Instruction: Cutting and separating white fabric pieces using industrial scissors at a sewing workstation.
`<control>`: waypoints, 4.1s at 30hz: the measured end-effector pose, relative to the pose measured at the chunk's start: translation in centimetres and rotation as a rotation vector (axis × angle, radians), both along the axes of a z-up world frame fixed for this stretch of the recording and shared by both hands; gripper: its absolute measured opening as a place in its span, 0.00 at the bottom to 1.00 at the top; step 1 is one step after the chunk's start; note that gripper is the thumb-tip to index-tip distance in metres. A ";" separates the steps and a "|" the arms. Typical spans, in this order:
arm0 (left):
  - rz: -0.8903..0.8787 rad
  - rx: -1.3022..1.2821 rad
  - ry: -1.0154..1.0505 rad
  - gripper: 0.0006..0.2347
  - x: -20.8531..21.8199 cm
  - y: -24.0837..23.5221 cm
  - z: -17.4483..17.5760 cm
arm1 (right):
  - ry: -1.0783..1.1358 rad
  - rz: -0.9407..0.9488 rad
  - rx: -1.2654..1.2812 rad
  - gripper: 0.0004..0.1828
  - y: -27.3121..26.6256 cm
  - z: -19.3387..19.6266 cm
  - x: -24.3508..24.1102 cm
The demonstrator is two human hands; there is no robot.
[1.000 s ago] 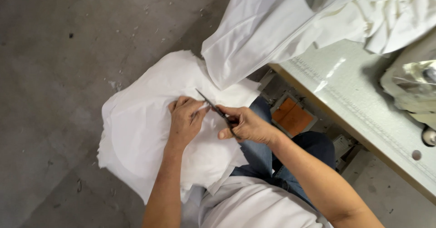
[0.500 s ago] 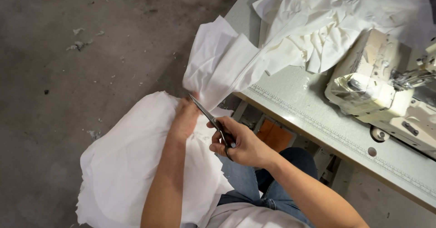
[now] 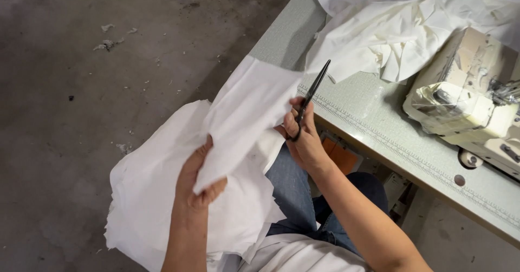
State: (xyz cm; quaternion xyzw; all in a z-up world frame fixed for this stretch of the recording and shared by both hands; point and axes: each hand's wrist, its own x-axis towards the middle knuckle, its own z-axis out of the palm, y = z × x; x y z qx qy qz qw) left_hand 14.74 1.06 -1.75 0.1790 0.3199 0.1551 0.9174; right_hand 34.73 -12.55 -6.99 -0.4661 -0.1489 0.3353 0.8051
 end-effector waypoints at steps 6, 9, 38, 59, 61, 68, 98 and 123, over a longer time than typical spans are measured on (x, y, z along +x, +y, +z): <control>0.050 0.267 0.453 0.20 -1.3 0.0 -0.5 | -0.103 -0.099 -0.007 0.22 2.3 4.5 -1.4; 0.326 0.515 0.463 0.14 -3.2 4.2 -5.9 | -0.015 -0.024 -0.140 0.20 0.4 3.8 -0.4; 0.397 0.851 0.728 0.33 -23.6 3.9 -15.6 | -0.104 0.478 -0.472 0.19 -4.3 -4.4 -11.4; -0.075 1.782 0.632 0.12 -0.7 2.8 -6.9 | -0.100 0.677 -0.461 0.14 -7.9 -6.4 -14.9; -0.156 1.785 0.557 0.12 1.8 2.8 -8.1 | -0.052 0.670 -0.449 0.13 -8.2 -6.4 -14.6; -0.266 1.828 0.718 0.25 -2.4 3.3 -8.2 | -0.404 0.721 -0.497 0.13 -9.3 -7.5 -12.8; -0.136 1.857 0.645 0.07 1.4 -0.4 -11.6 | -0.188 0.648 -0.541 0.46 -7.5 -1.4 -3.6; -0.017 1.783 0.529 0.03 0.7 -0.1 -11.2 | -0.223 0.805 -0.577 0.53 -1.1 1.1 -3.2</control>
